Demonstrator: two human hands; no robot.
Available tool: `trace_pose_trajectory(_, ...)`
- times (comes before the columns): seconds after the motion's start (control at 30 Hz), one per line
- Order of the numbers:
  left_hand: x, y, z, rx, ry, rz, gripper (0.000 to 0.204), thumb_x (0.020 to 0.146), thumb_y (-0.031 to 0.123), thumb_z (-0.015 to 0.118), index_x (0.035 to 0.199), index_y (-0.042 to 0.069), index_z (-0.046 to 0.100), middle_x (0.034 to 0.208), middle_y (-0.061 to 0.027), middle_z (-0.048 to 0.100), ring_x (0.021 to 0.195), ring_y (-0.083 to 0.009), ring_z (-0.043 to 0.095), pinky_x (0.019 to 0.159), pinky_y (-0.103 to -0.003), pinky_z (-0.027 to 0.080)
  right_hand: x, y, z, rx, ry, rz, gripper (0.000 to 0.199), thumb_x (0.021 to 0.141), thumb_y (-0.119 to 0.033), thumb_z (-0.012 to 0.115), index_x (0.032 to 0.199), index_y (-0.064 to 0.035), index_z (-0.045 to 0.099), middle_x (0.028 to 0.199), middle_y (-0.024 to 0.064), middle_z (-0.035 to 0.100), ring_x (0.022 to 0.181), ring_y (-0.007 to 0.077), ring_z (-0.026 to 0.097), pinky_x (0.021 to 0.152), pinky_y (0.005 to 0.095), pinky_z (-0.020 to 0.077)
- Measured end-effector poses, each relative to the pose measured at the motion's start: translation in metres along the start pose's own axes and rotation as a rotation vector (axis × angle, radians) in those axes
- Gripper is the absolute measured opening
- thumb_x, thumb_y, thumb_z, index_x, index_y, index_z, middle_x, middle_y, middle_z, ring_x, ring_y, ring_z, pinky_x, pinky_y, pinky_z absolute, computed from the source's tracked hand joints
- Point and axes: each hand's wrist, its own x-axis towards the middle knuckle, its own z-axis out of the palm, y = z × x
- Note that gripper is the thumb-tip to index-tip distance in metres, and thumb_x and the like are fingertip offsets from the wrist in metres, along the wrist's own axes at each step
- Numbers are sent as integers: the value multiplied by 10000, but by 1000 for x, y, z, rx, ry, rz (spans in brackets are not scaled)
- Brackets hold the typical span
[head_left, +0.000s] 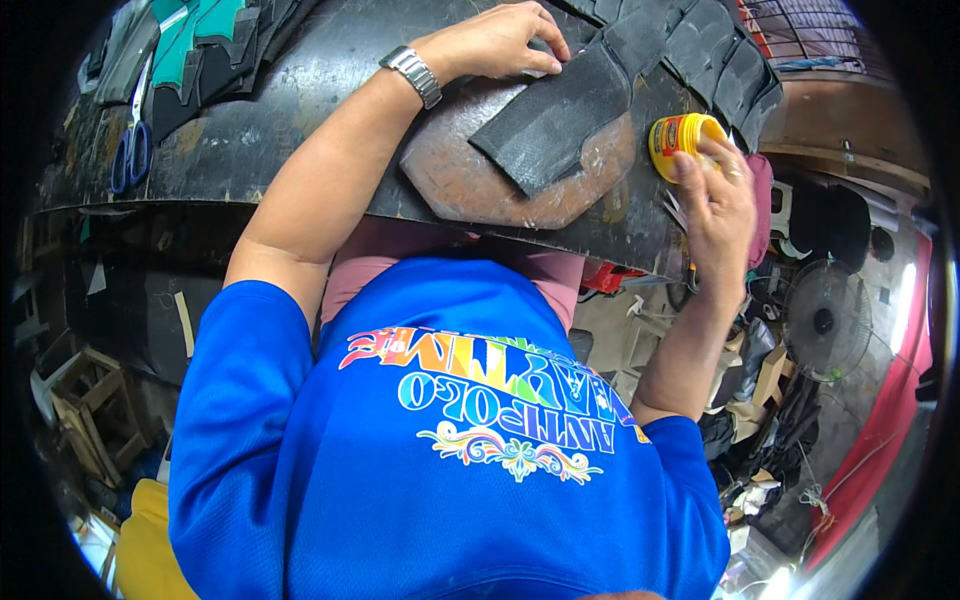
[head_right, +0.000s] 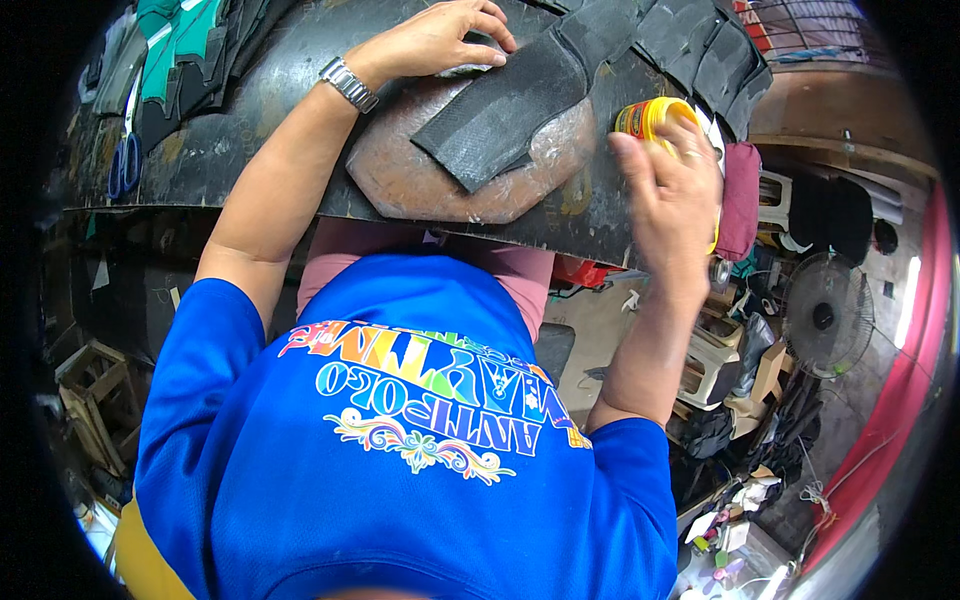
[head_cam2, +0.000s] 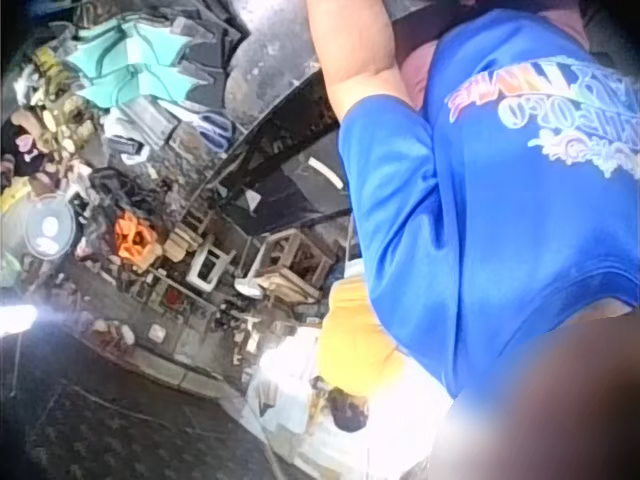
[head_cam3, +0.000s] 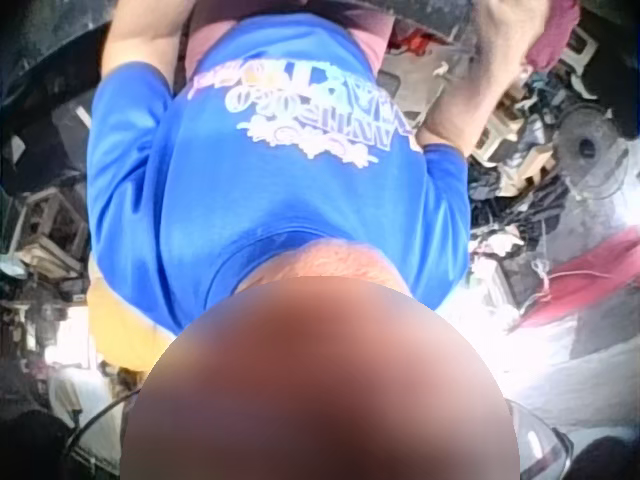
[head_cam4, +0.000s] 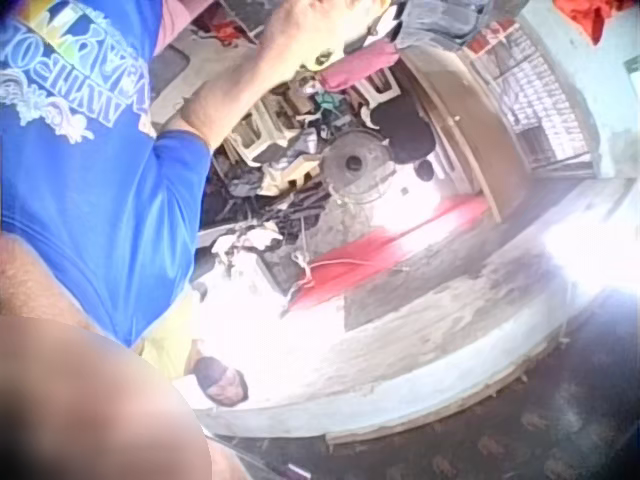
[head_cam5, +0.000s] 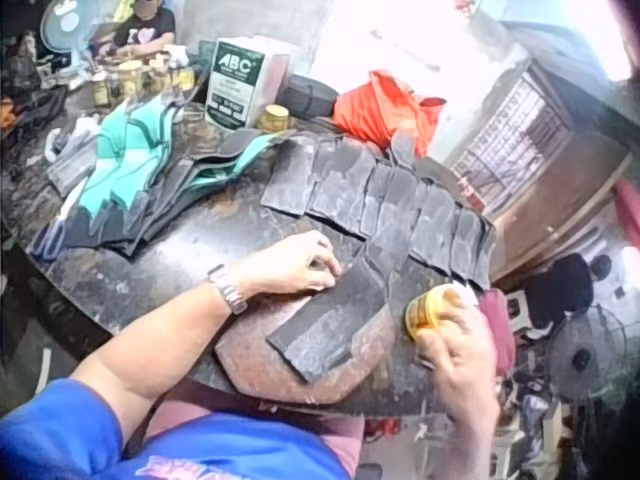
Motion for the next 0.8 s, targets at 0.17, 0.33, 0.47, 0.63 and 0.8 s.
trace_pose_trajectory(0.17, -1, -4, -2, 12, 19, 15, 236, 845, 215, 722, 990, 31, 748, 1042, -165, 672, 1046, -319, 620, 944, -391, 481, 6, -47, 78, 394, -187, -89, 444, 1010, -502, 470, 1285, -225, 682, 1590, 142, 339, 1519, 389, 117, 1167, 658, 45)
trace_pose_trajectory(0.33, -1, -2, -4, 3, 51, 9, 250, 848, 215, 725, 1005, 21, 744, 1026, -178, 683, 1016, -324, 638, 927, -400, 492, 6, -53, 114, -261, -189, -179, 778, 925, -692, 455, 1527, -202, 413, 1639, 116, 256, 1538, 361, 71, 1155, 691, 22)
trace_pose_trajectory(0.47, -2, 1, -4, -14, 47, -48, 268, 843, 202, 722, 1031, 11, 734, 1027, -198, 678, 1006, -342, 646, 915, -410, 501, 13, -52, 112, -221, -267, -232, 821, 916, -725, 418, 1537, -188, 390, 1649, 110, 224, 1539, 351, 66, 1158, 690, 17)
trace_pose_trajectory(0.63, -4, 1, -6, 14, 70, -68, 287, 836, 184, 720, 1060, 4, 722, 1040, -208, 678, 1013, -348, 652, 914, -414, 508, 6, -62, 110, -152, -337, -321, 838, 909, -741, 401, 1547, -198, 369, 1648, 124, 218, 1539, 364, 46, 1155, 692, -12)
trace_pose_trajectory(0.8, -3, 0, -5, 6, 79, -89, 274, 832, 155, 723, 1063, 7, 720, 1053, -209, 684, 998, -348, 665, 895, -414, 520, -10, -77, 109, -65, -352, -344, 827, 908, -735, 418, 1545, -211, 372, 1638, 133, 238, 1539, 368, 45, 1138, 709, -24)
